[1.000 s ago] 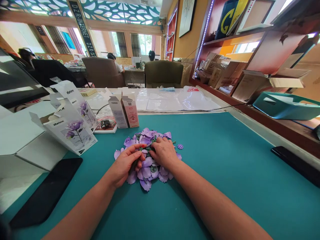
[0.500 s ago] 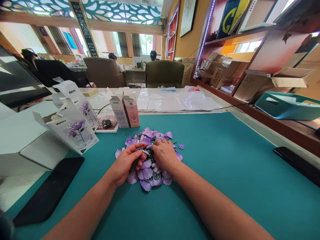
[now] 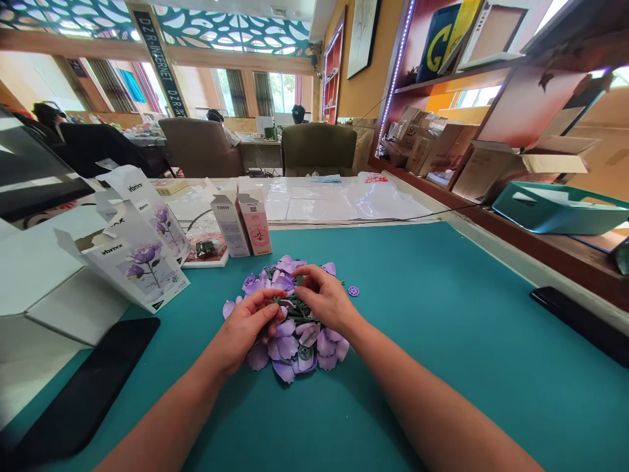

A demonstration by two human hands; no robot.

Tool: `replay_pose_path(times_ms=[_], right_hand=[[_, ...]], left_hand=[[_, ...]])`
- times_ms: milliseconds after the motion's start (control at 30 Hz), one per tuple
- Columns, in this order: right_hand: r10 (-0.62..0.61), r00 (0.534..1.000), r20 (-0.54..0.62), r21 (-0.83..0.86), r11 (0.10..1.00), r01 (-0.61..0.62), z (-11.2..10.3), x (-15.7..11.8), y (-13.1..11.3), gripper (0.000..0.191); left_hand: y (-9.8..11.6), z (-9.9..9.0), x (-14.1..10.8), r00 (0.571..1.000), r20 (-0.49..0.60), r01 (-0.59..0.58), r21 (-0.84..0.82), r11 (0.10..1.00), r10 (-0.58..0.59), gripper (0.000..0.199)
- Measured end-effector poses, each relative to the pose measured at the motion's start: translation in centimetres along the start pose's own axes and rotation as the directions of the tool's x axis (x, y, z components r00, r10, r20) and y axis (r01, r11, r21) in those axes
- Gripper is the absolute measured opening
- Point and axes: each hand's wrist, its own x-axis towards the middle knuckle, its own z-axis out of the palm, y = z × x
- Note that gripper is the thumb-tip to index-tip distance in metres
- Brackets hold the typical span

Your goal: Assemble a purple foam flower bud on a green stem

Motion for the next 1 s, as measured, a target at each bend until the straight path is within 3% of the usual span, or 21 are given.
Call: replay_pose_path(times_ms=[167,333,733,1000], right_hand=[[0.072,0.997,-0.029,0.252,0.966,-0.062,0.18,0.00,-0.52,0.021],[0.123,0.992,-0.043,0.351,0.931,-0.100,0.10,0.07,-0.65,0.025],[0.131,0.988,-0.080,0.377,0.922,-0.091,0.14,0.05,-0.73,0.030],[0.065,0.997,-0.038,0.316,0.947,-0.050,0.08,-0.17,-0.92,0.028]], left_hand=[[0.20,0.06,-0.08,1.000,0.003,-0.011,0.026,1.000,0.011,0.032],[-0.01,0.05,0.00,1.000,0.017,-0.020,0.057,0.998,0.019,0.028],[-0.02,0.23,-0.17,0.999,0.040,-0.031,0.093,0.995,0.028,0.032],[-0.53,0.11,-0.02,0.997,0.076,-0.039,0.166,0.985,0.027,0.027]])
